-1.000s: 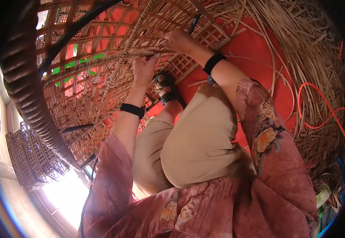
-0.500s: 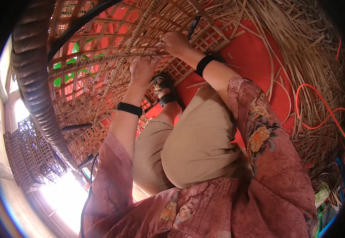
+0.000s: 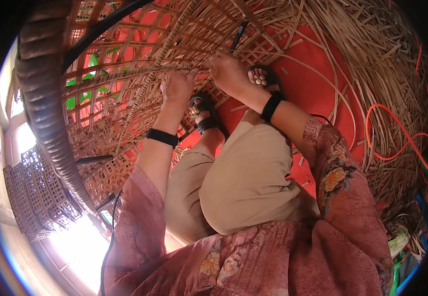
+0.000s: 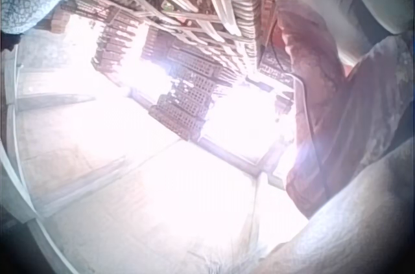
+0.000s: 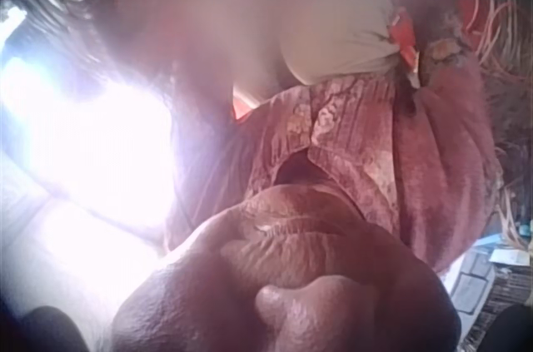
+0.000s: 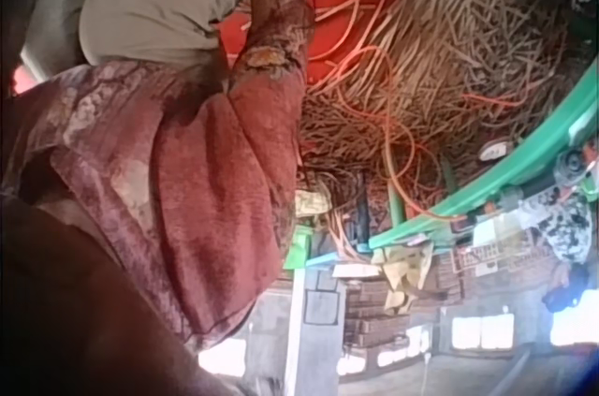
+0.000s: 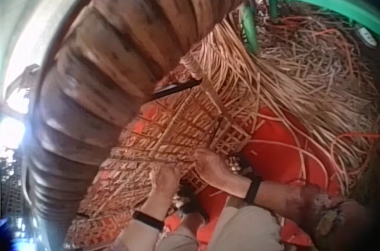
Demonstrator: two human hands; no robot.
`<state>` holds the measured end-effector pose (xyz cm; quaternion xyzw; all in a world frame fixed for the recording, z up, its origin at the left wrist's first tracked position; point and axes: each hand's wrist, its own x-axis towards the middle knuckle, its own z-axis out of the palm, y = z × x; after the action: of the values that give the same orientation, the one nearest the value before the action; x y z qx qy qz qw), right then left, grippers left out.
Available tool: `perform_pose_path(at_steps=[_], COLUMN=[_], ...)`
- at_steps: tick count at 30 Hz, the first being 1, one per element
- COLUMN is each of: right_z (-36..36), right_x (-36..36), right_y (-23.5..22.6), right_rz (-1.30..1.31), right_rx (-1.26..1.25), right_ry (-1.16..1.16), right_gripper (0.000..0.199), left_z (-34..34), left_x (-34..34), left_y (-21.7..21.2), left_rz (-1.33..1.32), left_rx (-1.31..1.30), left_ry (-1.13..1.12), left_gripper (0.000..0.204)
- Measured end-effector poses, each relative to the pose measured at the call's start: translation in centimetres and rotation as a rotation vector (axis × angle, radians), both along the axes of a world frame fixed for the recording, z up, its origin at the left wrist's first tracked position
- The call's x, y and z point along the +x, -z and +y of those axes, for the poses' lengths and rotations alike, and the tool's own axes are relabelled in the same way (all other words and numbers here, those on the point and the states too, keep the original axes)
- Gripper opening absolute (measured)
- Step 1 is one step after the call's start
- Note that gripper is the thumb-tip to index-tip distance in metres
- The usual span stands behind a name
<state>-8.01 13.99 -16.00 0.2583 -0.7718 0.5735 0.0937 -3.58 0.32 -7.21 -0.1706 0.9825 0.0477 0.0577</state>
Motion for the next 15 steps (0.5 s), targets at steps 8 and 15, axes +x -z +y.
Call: perform_pose_path(at_steps=[8,15], right_z=[-1.2,-1.2], right_x=[1.3,1.5], right_y=[1.6,0.8], right_rz=[-0.51,-0.612], right_rx=[-0.176,-0.175], right_ry=[-0.309,-0.394], right_gripper=[0.012,0.02], left_z=[1.5,1.8], left_x=[-0.7,-1.0], left_y=[-0.6,-0.9], left_rz=[-0.061,-0.029], left_rx=[-0.122,-0.065], left_ry=[-0.038,-0.126], left_gripper=[0.035,0.036])
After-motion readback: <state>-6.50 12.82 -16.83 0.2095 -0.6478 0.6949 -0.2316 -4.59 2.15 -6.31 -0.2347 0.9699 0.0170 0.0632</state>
